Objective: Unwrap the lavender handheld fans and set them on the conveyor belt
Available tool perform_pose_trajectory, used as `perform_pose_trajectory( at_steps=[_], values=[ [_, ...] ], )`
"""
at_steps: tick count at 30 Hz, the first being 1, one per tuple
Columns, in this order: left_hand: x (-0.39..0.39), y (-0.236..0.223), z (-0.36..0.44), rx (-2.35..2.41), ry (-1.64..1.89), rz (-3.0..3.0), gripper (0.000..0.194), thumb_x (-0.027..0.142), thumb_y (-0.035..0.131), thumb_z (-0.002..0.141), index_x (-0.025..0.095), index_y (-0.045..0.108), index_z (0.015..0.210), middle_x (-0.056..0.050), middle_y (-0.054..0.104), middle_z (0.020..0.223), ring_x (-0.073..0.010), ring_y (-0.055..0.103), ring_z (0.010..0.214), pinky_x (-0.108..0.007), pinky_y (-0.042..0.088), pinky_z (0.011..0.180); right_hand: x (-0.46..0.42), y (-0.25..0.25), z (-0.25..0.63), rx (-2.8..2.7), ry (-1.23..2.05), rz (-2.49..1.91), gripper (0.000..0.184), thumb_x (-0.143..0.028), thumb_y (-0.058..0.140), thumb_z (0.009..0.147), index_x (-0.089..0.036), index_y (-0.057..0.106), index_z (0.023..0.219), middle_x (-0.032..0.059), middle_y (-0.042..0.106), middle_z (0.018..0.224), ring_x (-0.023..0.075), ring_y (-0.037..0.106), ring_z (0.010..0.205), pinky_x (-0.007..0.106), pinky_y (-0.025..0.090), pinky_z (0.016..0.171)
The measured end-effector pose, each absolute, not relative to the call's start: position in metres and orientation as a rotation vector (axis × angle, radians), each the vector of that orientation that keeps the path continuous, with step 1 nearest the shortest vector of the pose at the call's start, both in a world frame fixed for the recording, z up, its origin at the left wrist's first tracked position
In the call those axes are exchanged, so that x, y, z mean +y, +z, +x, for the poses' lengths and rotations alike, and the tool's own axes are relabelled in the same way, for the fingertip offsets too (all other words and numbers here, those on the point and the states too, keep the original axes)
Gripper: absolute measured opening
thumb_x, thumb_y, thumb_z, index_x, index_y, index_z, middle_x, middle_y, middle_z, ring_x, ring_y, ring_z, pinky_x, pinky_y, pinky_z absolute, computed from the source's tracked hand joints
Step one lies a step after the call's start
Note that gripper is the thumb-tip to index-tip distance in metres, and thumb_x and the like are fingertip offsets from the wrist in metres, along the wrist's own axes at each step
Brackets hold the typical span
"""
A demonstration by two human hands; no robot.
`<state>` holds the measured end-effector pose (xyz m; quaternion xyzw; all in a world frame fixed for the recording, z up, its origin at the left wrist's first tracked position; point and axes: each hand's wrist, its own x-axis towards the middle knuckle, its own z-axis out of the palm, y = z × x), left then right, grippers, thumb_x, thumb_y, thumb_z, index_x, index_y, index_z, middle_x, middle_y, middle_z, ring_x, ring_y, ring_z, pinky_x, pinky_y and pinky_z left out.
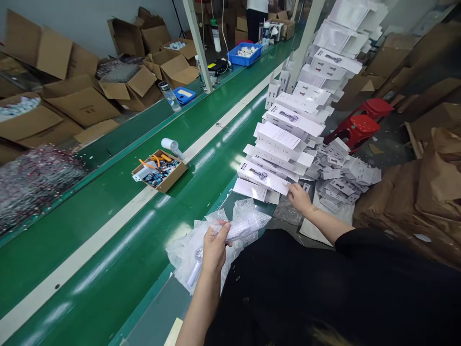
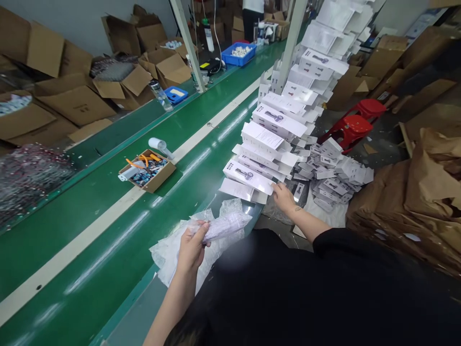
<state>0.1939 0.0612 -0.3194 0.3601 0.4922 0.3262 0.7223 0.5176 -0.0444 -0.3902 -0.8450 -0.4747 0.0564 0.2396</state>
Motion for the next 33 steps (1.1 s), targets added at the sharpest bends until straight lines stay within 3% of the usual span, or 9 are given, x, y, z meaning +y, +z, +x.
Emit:
perform_pose_trajectory(
  at_steps=[3, 6, 8, 13, 20, 22, 27, 30, 33],
  values=[
    [0.065, -0.311, 0.185, 1.047, 0.751, 0.779, 0.04, 0.035, 0.079, 0.059, 0.015, 0.056, 0.085, -0.001, 0.061, 0.085, -0.0084, 0.054, 0.056, -0.016, 0.037, 0.035, -0.022, -0.371, 0.521, -1.43, -0.095, -2.181, 0.026, -0.025, 0.045, 0.085, -0.019, 0.066, 0.098, 0.0126, 0.057, 0.096, 0.0252, 0.053, 0.095, 0.04, 0.045, 0.087],
    [0.076, -0.305, 0.174, 1.008, 0.82, 0.744, 0.038, 0.033, 0.079, 0.06, 0.015, 0.056, 0.086, -0.002, 0.064, 0.086, -0.0089, 0.055, 0.055, -0.016, 0.037, 0.034, 0.024, -0.338, 0.51, -1.493, -0.207, -1.943, 0.023, -0.034, 0.048, 0.086, -0.021, 0.066, 0.093, 0.014, 0.054, 0.114, 0.0276, 0.047, 0.112, 0.043, 0.038, 0.098],
    [0.086, -0.301, 0.166, 1.007, 0.889, 0.714, 0.038, 0.031, 0.08, 0.059, 0.015, 0.057, 0.085, -0.003, 0.065, 0.085, -0.0094, 0.055, 0.054, -0.017, 0.038, 0.033, 0.066, -0.316, 0.495, -1.563, -0.103, -1.795, 0.025, -0.035, 0.044, 0.089, -0.022, 0.064, 0.096, 0.013, 0.053, 0.119, 0.0253, 0.047, 0.115, 0.04, 0.037, 0.1],
    [0.125, -0.286, 0.151, 0.983, 1.13, 0.69, 0.037, 0.027, 0.081, 0.057, 0.015, 0.058, 0.083, -0.004, 0.066, 0.085, -0.0109, 0.058, 0.056, -0.017, 0.038, 0.034, 0.183, -0.29, 0.451, -1.767, 0.235, -1.483, 0.029, -0.035, 0.038, 0.092, -0.02, 0.061, 0.103, 0.011, 0.061, 0.106, 0.0205, 0.054, 0.103, 0.034, 0.041, 0.095],
    [0.202, -0.279, 0.177, 1.01, 1.447, 0.673, 0.04, 0.029, 0.078, 0.057, 0.016, 0.055, 0.087, -0.003, 0.064, 0.084, -0.0103, 0.058, 0.058, -0.017, 0.039, 0.038, 0.289, -0.316, 0.39, -1.845, 0.815, -1.267, 0.025, -0.034, 0.047, 0.084, -0.014, 0.061, 0.091, 0.0073, 0.063, 0.096, 0.0188, 0.056, 0.093, 0.03, 0.041, 0.086],
    [0.221, -0.29, 0.186, 1.143, 1.461, 0.707, 0.042, 0.032, 0.077, 0.057, 0.015, 0.054, 0.087, -0.002, 0.063, 0.084, -0.0099, 0.057, 0.058, -0.018, 0.04, 0.041, 0.301, -0.329, 0.384, -1.837, 0.91, -1.257, 0.027, -0.034, 0.049, 0.082, -0.014, 0.059, 0.097, 0.0054, 0.064, 0.094, 0.0171, 0.056, 0.087, 0.028, 0.042, 0.08],
    [0.233, -0.302, 0.183, 1.737, 1.265, 1.172, 0.026, 0.036, 0.061, 0.072, 0.017, 0.054, 0.088, -0.002, 0.06, 0.079, -0.0139, 0.057, 0.064, -0.027, 0.048, 0.058, 0.32, -0.359, 0.383, -1.79, 1.09, -1.312, 0.054, -0.031, 0.062, 0.071, -0.014, 0.045, 0.119, 0.0009, 0.062, 0.082, 0.0128, 0.054, 0.072, 0.024, 0.042, 0.069],
    [0.233, -0.29, 0.194, 1.902, 0.863, 1.851, 0.014, 0.025, 0.052, 0.08, 0.017, 0.056, 0.091, -0.01, 0.061, 0.089, -0.0243, 0.058, 0.09, -0.037, 0.047, 0.079, 0.326, -0.365, 0.374, -1.915, 1.17, -1.259, 0.033, -0.025, 0.058, 0.07, -0.014, 0.056, 0.101, 0.0001, 0.061, 0.079, 0.0112, 0.052, 0.068, 0.022, 0.039, 0.066],
    [0.239, -0.281, 0.222, 1.815, 0.453, 2.244, 0.019, 0.016, 0.044, 0.082, 0.014, 0.055, 0.097, -0.017, 0.059, 0.098, -0.0301, 0.052, 0.099, -0.042, 0.044, 0.082, 0.327, -0.361, 0.365, -1.992, 1.193, -1.215, 0.014, -0.023, 0.054, 0.068, -0.014, 0.058, 0.077, -0.0017, 0.059, 0.071, 0.0115, 0.049, 0.067, 0.022, 0.036, 0.063]
  ],
)
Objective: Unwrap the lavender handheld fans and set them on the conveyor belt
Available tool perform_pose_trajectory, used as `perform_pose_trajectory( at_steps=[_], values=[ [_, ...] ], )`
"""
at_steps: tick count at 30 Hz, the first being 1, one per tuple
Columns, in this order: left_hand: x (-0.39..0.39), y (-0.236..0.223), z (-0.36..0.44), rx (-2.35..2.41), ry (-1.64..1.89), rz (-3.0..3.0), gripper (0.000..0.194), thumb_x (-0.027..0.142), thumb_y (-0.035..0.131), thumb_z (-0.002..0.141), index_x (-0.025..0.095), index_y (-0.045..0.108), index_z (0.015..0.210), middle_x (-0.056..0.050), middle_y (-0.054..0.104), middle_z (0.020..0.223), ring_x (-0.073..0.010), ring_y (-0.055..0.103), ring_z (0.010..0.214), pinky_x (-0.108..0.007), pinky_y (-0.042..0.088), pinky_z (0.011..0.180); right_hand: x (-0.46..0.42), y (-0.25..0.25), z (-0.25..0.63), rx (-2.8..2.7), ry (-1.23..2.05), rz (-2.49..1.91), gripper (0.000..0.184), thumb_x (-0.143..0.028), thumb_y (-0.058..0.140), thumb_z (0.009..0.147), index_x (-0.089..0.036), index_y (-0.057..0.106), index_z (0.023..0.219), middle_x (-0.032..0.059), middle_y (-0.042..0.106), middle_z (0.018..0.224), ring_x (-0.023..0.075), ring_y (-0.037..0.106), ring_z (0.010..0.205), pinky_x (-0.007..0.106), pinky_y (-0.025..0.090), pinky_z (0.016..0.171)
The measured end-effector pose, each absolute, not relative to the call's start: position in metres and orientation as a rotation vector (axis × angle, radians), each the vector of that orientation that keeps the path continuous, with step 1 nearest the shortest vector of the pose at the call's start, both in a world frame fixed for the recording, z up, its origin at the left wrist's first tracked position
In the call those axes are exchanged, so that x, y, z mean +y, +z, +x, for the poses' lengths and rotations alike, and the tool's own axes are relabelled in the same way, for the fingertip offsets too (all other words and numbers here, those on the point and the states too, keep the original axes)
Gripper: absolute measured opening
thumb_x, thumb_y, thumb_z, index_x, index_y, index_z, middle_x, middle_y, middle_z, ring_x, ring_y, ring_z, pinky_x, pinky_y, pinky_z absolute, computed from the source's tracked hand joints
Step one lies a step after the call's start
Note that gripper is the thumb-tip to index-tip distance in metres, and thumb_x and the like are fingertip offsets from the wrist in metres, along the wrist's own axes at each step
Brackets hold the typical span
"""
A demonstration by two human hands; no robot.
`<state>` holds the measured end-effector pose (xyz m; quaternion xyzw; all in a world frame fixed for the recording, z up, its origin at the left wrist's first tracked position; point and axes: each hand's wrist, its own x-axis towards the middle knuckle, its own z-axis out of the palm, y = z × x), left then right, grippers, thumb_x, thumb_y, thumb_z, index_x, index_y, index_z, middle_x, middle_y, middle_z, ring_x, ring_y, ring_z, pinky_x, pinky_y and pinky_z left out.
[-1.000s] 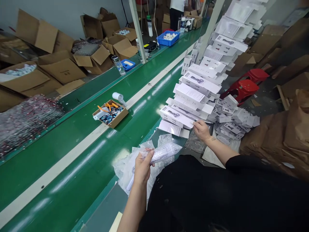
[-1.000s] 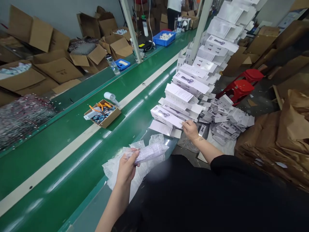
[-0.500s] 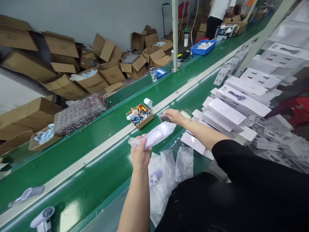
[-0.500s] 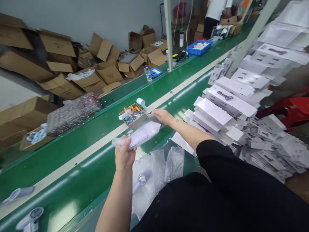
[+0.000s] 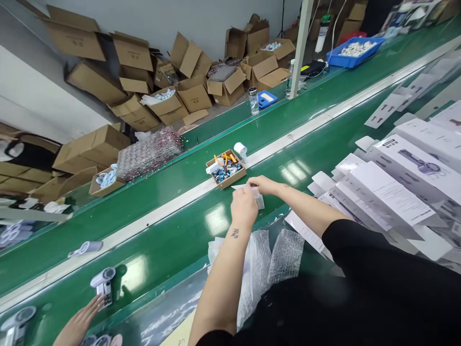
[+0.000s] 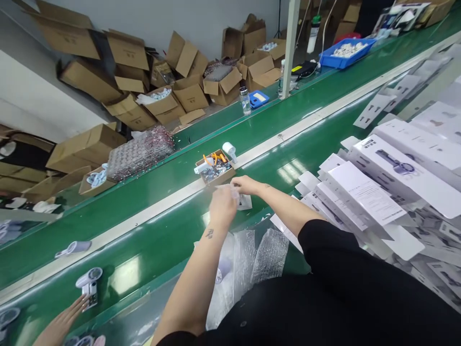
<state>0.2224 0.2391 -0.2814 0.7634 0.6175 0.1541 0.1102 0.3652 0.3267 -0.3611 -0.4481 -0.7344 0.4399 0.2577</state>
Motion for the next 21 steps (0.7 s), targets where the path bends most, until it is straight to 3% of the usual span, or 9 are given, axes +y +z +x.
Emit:
perform_pose_trajectory(
  at_steps=[6, 10, 14, 17, 21],
  values=[
    [0.235, -0.286, 0.254, 1.509, 0.358, 2.57, 0.025, 0.021, 0.039, 0.088, 0.014, 0.053, 0.107, -0.016, 0.054, 0.105, -0.0296, 0.048, 0.103, -0.041, 0.045, 0.084, 0.325, -0.348, 0.381, -2.03, 1.152, -1.232, 0.016, -0.03, 0.05, 0.07, -0.015, 0.05, 0.067, -0.003, 0.051, 0.064, 0.0115, 0.043, 0.064, 0.022, 0.03, 0.058],
    [0.228, -0.294, 0.257, 1.113, 0.232, 2.693, 0.022, 0.019, 0.036, 0.09, 0.018, 0.055, 0.101, -0.014, 0.054, 0.104, -0.0279, 0.048, 0.106, -0.039, 0.047, 0.08, 0.327, -0.345, 0.393, -2.056, 1.118, -1.269, 0.016, -0.031, 0.05, 0.07, -0.015, 0.05, 0.07, -0.0027, 0.051, 0.064, 0.0115, 0.043, 0.064, 0.022, 0.029, 0.059],
    [0.253, -0.296, 0.24, 1.434, 0.43, 2.266, 0.028, 0.027, 0.05, 0.085, 0.021, 0.053, 0.112, -0.011, 0.059, 0.108, -0.0246, 0.054, 0.104, -0.036, 0.045, 0.085, 0.327, -0.343, 0.389, -2.092, 1.086, -1.252, 0.016, -0.031, 0.048, 0.073, -0.015, 0.051, 0.071, -0.0015, 0.054, 0.066, 0.0123, 0.045, 0.066, 0.022, 0.031, 0.061],
    [0.269, -0.293, 0.221, 1.855, 0.437, 1.715, 0.034, 0.037, 0.049, 0.087, 0.016, 0.052, 0.113, -0.012, 0.063, 0.099, -0.0238, 0.061, 0.091, -0.034, 0.046, 0.078, 0.322, -0.343, 0.379, -2.148, 1.061, -1.208, 0.015, -0.029, 0.051, 0.073, -0.015, 0.053, 0.069, -0.0018, 0.054, 0.065, 0.0118, 0.044, 0.064, 0.022, 0.031, 0.062],
    [0.253, -0.296, 0.218, 1.785, 0.374, 2.067, 0.049, 0.047, 0.056, 0.082, 0.013, 0.053, 0.117, -0.019, 0.059, 0.111, -0.0313, 0.053, 0.106, -0.041, 0.041, 0.087, 0.319, -0.346, 0.37, -2.175, 1.041, -1.178, 0.011, -0.024, 0.052, 0.072, -0.014, 0.056, 0.069, -0.0007, 0.057, 0.067, 0.0125, 0.047, 0.067, 0.022, 0.032, 0.062]
  ],
)
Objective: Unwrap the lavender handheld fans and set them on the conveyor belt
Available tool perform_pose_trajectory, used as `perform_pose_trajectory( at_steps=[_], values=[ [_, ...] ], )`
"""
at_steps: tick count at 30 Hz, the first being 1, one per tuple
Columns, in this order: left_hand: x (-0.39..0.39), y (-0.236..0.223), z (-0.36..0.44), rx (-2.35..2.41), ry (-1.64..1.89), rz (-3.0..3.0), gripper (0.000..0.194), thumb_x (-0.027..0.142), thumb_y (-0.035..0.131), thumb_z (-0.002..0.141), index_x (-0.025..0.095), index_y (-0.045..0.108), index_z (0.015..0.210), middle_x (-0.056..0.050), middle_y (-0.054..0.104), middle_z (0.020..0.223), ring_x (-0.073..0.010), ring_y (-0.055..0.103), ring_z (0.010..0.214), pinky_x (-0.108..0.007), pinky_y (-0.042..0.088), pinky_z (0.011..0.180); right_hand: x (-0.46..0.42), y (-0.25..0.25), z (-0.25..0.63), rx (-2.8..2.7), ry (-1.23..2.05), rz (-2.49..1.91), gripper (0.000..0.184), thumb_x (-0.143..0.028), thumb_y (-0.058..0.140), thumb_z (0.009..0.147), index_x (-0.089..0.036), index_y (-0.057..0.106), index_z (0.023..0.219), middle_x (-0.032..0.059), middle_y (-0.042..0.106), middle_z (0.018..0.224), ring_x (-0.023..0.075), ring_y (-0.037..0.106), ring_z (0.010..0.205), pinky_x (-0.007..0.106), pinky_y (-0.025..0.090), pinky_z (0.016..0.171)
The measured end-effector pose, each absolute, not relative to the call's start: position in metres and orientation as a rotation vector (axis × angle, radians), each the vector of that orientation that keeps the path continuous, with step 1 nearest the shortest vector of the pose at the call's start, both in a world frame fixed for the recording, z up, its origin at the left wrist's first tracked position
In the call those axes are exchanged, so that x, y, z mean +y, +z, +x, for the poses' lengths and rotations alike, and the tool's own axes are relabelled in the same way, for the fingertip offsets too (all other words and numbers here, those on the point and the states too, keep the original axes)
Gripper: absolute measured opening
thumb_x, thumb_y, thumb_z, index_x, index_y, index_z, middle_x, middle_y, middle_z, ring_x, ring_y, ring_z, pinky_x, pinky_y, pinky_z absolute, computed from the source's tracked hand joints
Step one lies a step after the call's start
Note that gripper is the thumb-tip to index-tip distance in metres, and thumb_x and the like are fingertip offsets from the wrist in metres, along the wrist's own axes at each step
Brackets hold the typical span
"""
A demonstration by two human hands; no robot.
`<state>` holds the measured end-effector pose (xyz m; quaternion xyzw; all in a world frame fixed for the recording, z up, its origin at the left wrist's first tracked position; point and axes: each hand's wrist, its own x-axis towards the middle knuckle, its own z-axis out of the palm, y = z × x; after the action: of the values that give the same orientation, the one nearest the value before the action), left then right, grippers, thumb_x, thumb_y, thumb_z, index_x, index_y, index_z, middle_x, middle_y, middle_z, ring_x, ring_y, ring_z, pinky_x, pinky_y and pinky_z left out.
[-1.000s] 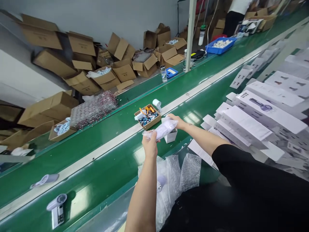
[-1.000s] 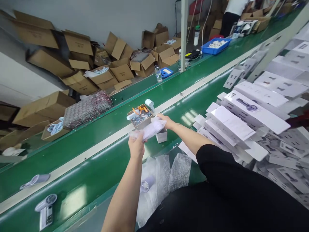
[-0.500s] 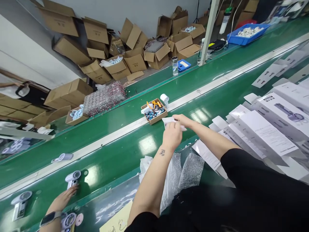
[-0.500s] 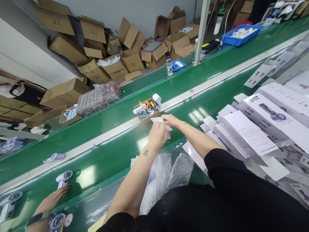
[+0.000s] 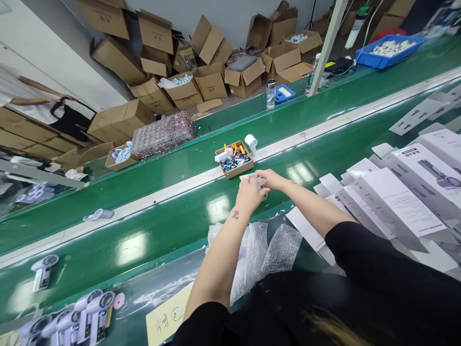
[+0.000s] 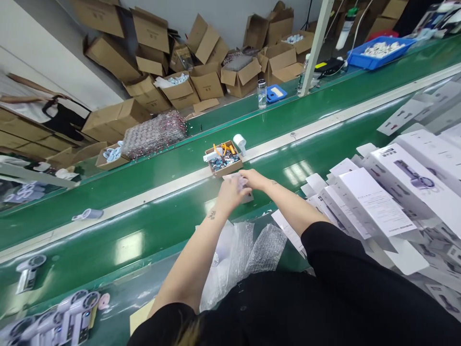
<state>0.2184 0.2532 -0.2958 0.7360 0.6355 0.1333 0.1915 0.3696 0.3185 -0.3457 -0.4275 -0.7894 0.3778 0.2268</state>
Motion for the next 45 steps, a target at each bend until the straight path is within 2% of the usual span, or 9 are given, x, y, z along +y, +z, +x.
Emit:
perform_pose_trajectory(
  at_steps=[8, 13, 19, 23, 25, 29, 34, 38, 45],
  values=[
    [0.216, -0.317, 0.219, 1.566, 0.131, 2.539, 0.042, 0.024, 0.062, 0.08, 0.018, 0.054, 0.12, -0.017, 0.053, 0.126, -0.0371, 0.029, 0.131, -0.059, 0.018, 0.104, 0.347, -0.342, 0.374, -2.204, 0.866, -1.257, 0.013, -0.017, 0.053, 0.076, -0.012, 0.063, 0.082, 0.0022, 0.063, 0.076, 0.0138, 0.053, 0.073, 0.023, 0.039, 0.069],
    [0.164, -0.311, 0.207, 1.507, 0.205, 2.321, 0.033, 0.033, 0.034, 0.094, 0.016, 0.06, 0.106, -0.015, 0.062, 0.101, -0.0259, 0.057, 0.101, -0.039, 0.043, 0.086, 0.36, -0.337, 0.37, -2.248, 0.832, -1.287, 0.018, -0.012, 0.052, 0.078, -0.013, 0.065, 0.091, 0.004, 0.066, 0.086, 0.0171, 0.058, 0.083, 0.027, 0.043, 0.078],
    [0.041, -0.347, 0.179, 1.295, -0.096, 2.028, 0.027, 0.031, 0.04, 0.091, 0.019, 0.062, 0.082, -0.008, 0.064, 0.081, -0.0196, 0.062, 0.077, -0.031, 0.046, 0.074, 0.326, -0.317, 0.379, -1.91, 0.766, -1.359, 0.049, -0.016, 0.051, 0.083, -0.012, 0.041, 0.131, 0.0118, 0.06, 0.114, 0.02, 0.058, 0.098, 0.033, 0.047, 0.084],
    [0.0, -0.368, 0.159, 1.399, 0.046, 1.836, 0.027, 0.033, 0.039, 0.092, 0.022, 0.065, 0.091, -0.004, 0.067, 0.09, -0.0176, 0.063, 0.086, -0.028, 0.046, 0.08, 0.224, -0.337, 0.387, -1.908, 1.318, -1.527, 0.04, -0.036, 0.04, 0.094, -0.015, 0.041, 0.128, 0.0083, 0.065, 0.086, 0.0148, 0.062, 0.064, 0.028, 0.051, 0.061],
    [-0.006, -0.379, 0.151, 1.466, 0.134, 1.765, 0.026, 0.03, 0.041, 0.091, 0.022, 0.064, 0.101, -0.003, 0.067, 0.099, -0.0171, 0.062, 0.093, -0.027, 0.045, 0.085, 0.161, -0.363, 0.389, -2.136, 1.659, -1.629, 0.059, -0.044, 0.052, 0.087, -0.017, 0.034, 0.136, 0.0067, 0.065, 0.077, 0.0171, 0.062, 0.06, 0.029, 0.05, 0.06],
    [-0.003, -0.408, 0.146, 1.373, 0.02, 1.814, 0.042, 0.024, 0.051, 0.086, 0.027, 0.052, 0.127, -0.006, 0.062, 0.11, -0.0209, 0.062, 0.097, -0.032, 0.045, 0.088, 0.068, -0.416, 0.387, -2.331, 1.412, -2.069, 0.081, -0.044, 0.068, 0.076, -0.015, 0.031, 0.142, 0.0221, 0.057, 0.112, 0.0325, 0.062, 0.095, 0.042, 0.045, 0.084],
    [0.014, -0.441, 0.157, 1.452, -0.018, 1.715, 0.06, 0.017, 0.056, 0.081, 0.017, 0.039, 0.138, -0.013, 0.059, 0.12, -0.0225, 0.059, 0.106, -0.034, 0.044, 0.093, 0.047, -0.449, 0.37, -2.146, 1.2, -1.989, 0.066, -0.048, 0.061, 0.078, -0.013, 0.045, 0.132, 0.0225, 0.042, 0.128, 0.0336, 0.048, 0.118, 0.044, 0.036, 0.099],
    [0.022, -0.441, 0.166, 1.464, 0.109, 1.616, 0.056, 0.022, 0.052, 0.085, 0.015, 0.038, 0.138, -0.004, 0.069, 0.086, -0.0161, 0.066, 0.075, -0.03, 0.051, 0.078, 0.064, -0.466, 0.352, -1.999, 1.109, -1.734, 0.057, -0.04, 0.064, 0.075, -0.013, 0.052, 0.123, 0.0176, 0.043, 0.132, 0.032, 0.035, 0.127, 0.046, 0.026, 0.107],
    [-0.002, -0.391, 0.149, 1.46, 0.407, 1.644, 0.027, 0.029, 0.047, 0.087, 0.018, 0.065, 0.104, -0.006, 0.07, 0.088, -0.0173, 0.066, 0.083, -0.03, 0.049, 0.082, 0.066, -0.481, 0.354, -1.582, 1.112, -1.708, 0.061, -0.007, 0.054, 0.063, -0.017, 0.048, 0.122, 0.0138, 0.037, 0.14, 0.0259, 0.038, 0.128, 0.041, 0.037, 0.103]
  ],
)
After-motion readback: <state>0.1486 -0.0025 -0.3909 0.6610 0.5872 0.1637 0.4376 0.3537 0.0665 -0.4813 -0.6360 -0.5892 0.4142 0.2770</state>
